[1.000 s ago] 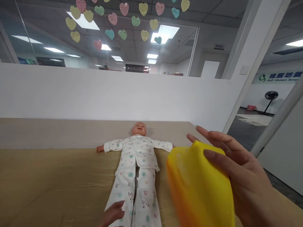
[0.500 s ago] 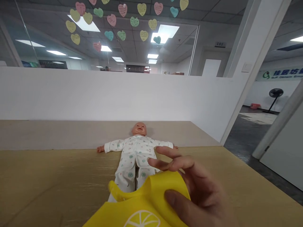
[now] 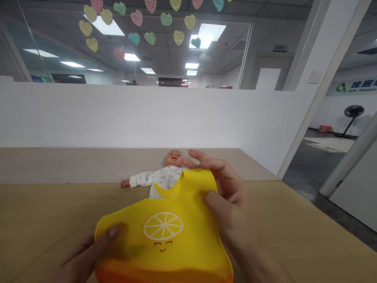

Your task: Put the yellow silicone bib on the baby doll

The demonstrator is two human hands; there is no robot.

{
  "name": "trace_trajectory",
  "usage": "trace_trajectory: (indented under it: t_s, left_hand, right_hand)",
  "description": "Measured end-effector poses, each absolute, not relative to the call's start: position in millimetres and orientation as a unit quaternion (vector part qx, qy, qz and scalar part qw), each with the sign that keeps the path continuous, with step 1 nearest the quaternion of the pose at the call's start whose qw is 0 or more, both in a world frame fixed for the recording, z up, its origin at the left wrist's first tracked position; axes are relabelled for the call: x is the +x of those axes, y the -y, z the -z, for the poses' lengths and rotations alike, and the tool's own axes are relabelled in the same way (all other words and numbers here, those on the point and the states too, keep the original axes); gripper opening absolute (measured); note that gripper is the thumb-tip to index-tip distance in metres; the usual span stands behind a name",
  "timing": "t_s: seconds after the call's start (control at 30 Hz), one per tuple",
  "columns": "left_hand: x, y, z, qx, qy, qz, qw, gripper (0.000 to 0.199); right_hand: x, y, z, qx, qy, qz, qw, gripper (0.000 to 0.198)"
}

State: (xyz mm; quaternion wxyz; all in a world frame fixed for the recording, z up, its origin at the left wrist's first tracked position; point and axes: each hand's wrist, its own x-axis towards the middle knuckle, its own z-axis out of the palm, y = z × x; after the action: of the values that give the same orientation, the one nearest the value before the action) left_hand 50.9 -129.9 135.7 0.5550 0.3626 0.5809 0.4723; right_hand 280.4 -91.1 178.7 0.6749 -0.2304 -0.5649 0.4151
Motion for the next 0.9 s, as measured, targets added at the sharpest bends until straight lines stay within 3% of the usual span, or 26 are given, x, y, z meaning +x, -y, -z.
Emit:
trace_trajectory:
  t_s: [0.13, 0.33, 0.7, 0.9]
  left_hand:
    - [42.5, 100.4, -149.7, 0.437, -0.465, -0.497, 0.588, 0.041]
    - [31.4, 32.5, -159.0, 0.535, -0.413, -0.491, 0.55, 0.02]
    - [48.0, -56.4, -160.5, 0.546, -0.441, -0.51, 0.497, 0.026]
    - [46.4, -108.7, -130.1, 0.561, -0.449, -0.494, 0.489, 0.028]
  right_hand:
    - [276.1, 66.7, -185.3, -0.204, 0.576, -0.379, 0.695, 0.034]
    - [267.1, 27.4, -201.0, -0.194, 0.587, -0.33, 0.713, 0.03]
    - [269.6, -71.4, -179.9, -0.26, 0.583, -0.305, 0.707, 0.02]
    - [271.6, -108.7, -145.3, -0.315, 0.645, -0.132, 0.684, 0.018]
